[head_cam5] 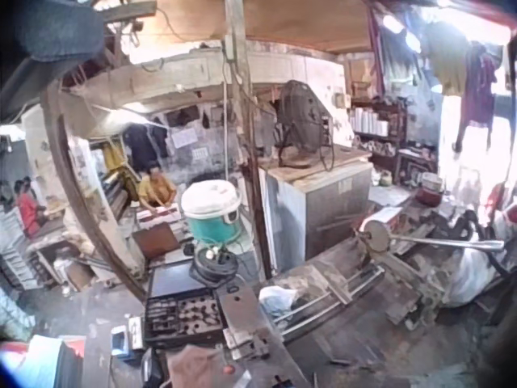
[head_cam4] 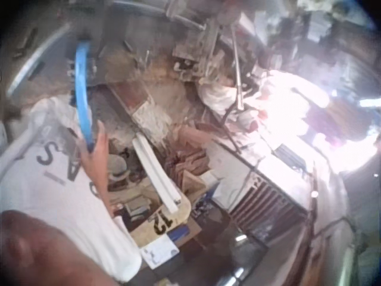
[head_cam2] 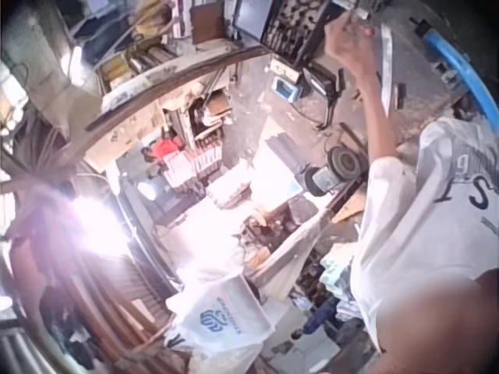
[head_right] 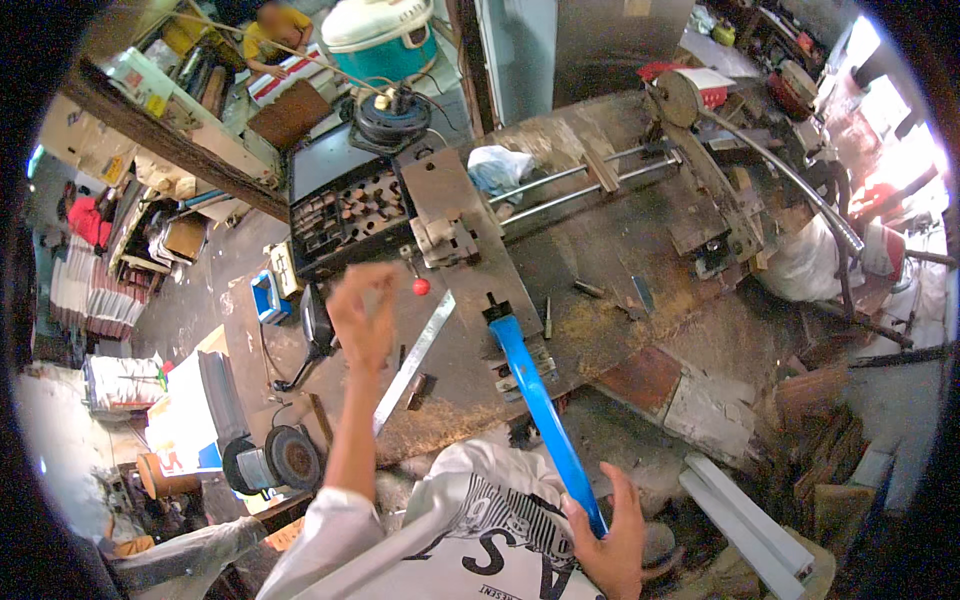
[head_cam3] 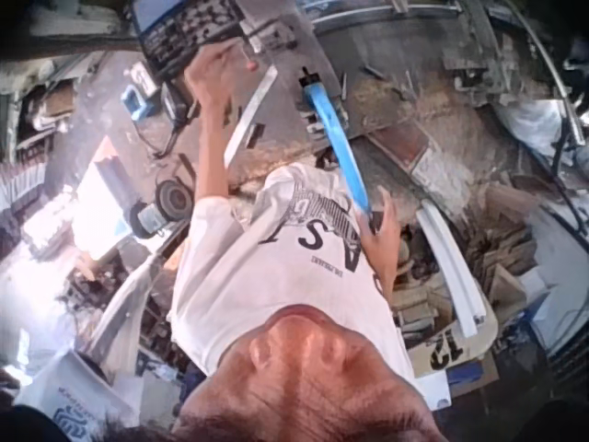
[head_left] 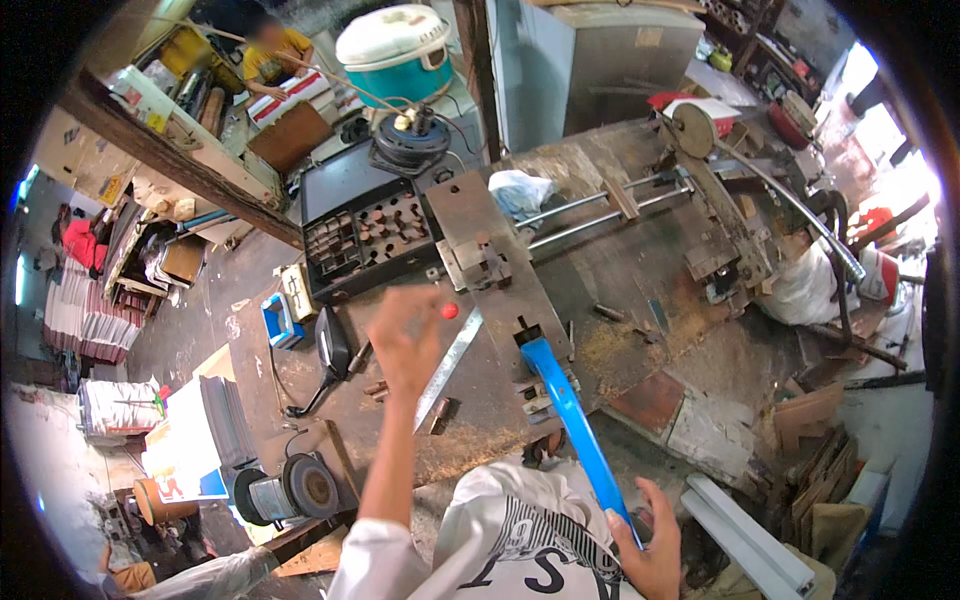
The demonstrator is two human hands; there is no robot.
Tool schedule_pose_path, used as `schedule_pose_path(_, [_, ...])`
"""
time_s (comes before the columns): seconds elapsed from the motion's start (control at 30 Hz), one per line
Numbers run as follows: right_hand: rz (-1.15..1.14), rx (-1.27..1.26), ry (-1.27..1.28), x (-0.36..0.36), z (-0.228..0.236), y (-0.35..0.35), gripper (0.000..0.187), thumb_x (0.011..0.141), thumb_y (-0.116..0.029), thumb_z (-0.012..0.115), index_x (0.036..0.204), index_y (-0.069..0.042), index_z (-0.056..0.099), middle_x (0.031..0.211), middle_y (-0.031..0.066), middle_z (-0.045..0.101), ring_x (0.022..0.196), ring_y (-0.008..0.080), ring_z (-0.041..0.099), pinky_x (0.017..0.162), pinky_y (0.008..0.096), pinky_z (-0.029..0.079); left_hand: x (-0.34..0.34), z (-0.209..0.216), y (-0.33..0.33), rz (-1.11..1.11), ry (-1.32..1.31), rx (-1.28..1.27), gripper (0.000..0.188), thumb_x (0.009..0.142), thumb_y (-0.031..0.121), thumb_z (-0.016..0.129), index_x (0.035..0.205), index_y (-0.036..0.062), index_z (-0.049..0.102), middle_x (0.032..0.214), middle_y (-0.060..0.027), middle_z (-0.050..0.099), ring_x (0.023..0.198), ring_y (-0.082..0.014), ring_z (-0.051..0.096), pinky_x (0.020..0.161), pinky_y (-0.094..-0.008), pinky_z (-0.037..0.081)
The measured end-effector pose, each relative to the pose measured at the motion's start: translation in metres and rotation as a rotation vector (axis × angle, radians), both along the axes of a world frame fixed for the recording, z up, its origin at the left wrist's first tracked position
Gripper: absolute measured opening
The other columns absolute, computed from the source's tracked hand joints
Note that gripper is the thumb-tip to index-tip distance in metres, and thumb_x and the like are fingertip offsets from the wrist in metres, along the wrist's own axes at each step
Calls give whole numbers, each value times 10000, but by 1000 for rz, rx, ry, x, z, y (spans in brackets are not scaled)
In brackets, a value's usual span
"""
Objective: The person uses a hammer and a wooden block to tap cardboard packaging into a wooden mold, and uses a bench grinder to smooth the edges of metal strips. They then use a hand-lever press to process the metal pieces before checking their fit within the cardboard assembly.
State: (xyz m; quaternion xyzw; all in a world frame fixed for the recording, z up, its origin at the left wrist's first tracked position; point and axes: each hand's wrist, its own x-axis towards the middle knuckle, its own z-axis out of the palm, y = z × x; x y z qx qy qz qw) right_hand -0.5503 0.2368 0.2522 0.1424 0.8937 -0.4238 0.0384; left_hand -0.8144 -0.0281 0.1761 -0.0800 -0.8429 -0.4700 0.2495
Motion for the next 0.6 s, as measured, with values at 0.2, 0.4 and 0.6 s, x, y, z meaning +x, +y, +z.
schedule_pose_path(0.2, [-105, -265, -583, -39, -30, 1, 570, 940, -370, 639, 1313, 44, 519, 1015, 291, 636, 928, 421, 618, 830, 464, 479, -111, -74, -34, -157, -168, -144, 267, 721, -85, 714, 946, 47, 770, 819, -113, 695, 737, -228, 645, 702, -308, 496])
schedule_pose_path(0.4, [-183, -73, -1041, -109, -29, -12, 608, 852, -471, 711, 1120, 65, 610, 951, 291, 645, 887, 359, 644, 760, 436, 490, -137, -95, -31, -286, -202, -156, 351, 642, -145, 718, 919, 60, 783, 775, -88, 684, 702, -220, 609, 658, -313, 476])
schedule_pose_path(0.6, [-210, 141, -930, -121, -7, -29, 612, 866, -511, 686, 1050, 65, 593, 896, 299, 607, 809, 417, 586, 732, 498, 455, -141, -98, -40, -317, -218, -186, 373, 643, -166, 689, 928, 56, 781, 772, -77, 691, 682, -200, 583, 638, -309, 455])
